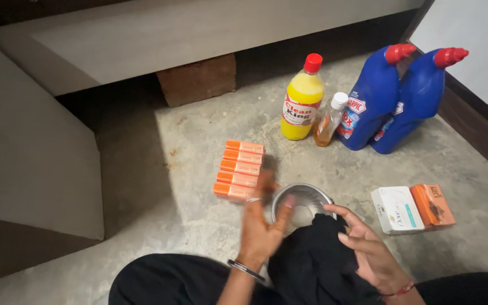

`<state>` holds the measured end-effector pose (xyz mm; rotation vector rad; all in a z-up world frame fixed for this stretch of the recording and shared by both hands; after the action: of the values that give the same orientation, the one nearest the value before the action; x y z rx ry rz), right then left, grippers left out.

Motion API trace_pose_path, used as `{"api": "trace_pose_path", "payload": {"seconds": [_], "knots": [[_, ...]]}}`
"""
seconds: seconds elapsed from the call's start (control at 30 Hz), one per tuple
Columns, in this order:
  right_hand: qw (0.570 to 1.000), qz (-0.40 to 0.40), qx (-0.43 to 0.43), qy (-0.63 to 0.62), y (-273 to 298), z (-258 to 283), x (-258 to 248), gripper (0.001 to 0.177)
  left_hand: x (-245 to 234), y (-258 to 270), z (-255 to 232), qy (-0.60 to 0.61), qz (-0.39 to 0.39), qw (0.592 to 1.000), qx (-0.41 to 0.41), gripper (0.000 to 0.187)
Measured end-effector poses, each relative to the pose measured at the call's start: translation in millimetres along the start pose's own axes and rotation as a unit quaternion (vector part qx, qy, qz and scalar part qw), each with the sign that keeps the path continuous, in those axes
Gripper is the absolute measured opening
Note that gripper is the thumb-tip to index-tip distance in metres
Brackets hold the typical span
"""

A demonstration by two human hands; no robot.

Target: The person sits on the floor and wipes the plastic-wrapped packaging of stacked orange soap bars using a dark cloth. They repeatedly rub the cloth over the surface of the soap packages while holding them in their hands.

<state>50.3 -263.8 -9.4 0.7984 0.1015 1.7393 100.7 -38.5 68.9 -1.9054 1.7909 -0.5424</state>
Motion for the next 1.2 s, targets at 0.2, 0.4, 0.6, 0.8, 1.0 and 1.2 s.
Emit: {"api": "trace_pose_path", "payload": {"seconds": [0.2, 0.4, 0.6, 0.8, 1.0, 1.2], "knots": [[0.996, 0.089, -0.008, -0.006, 11, 19, 28, 0.087, 66, 48, 36, 0.094, 0.251, 0.942, -0.199, 0.033], [0.996, 0.045, 0.050, 0.054, -6, -1, 4, 0.051, 61, 43, 46, 0.277, 0.177, 0.923, -0.202, 0.015], [0.996, -0.038, 0.005, -0.079, -3, 9, -32, 0.042, 55, 52, 45, 0.252, 0.187, 0.904, -0.289, 0.033], [0.985, -0.056, 0.154, 0.048, -2, -15, -18, 0.051, 61, 53, 36, 0.415, 0.111, 0.857, -0.286, 0.036], [0.955, -0.034, 0.125, 0.267, 4, -5, -10, 0.063, 32, 44, 48, 0.406, 0.035, 0.870, -0.277, 0.026], [0.982, 0.011, 0.128, 0.138, 27, 4, 3, 0.089, 73, 78, 39, 0.162, 0.276, 0.911, -0.261, 0.025]]}}
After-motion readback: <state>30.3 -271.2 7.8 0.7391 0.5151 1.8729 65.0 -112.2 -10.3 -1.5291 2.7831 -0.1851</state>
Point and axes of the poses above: each hand's wrist, its own y-axis away from the middle knuckle, its own x-axis out of the palm, z = x × y, the point moved 10 cm from there along -y, towards the middle knuckle, and after that the axes turned 14 degrees about x, right-handed, at the moved point
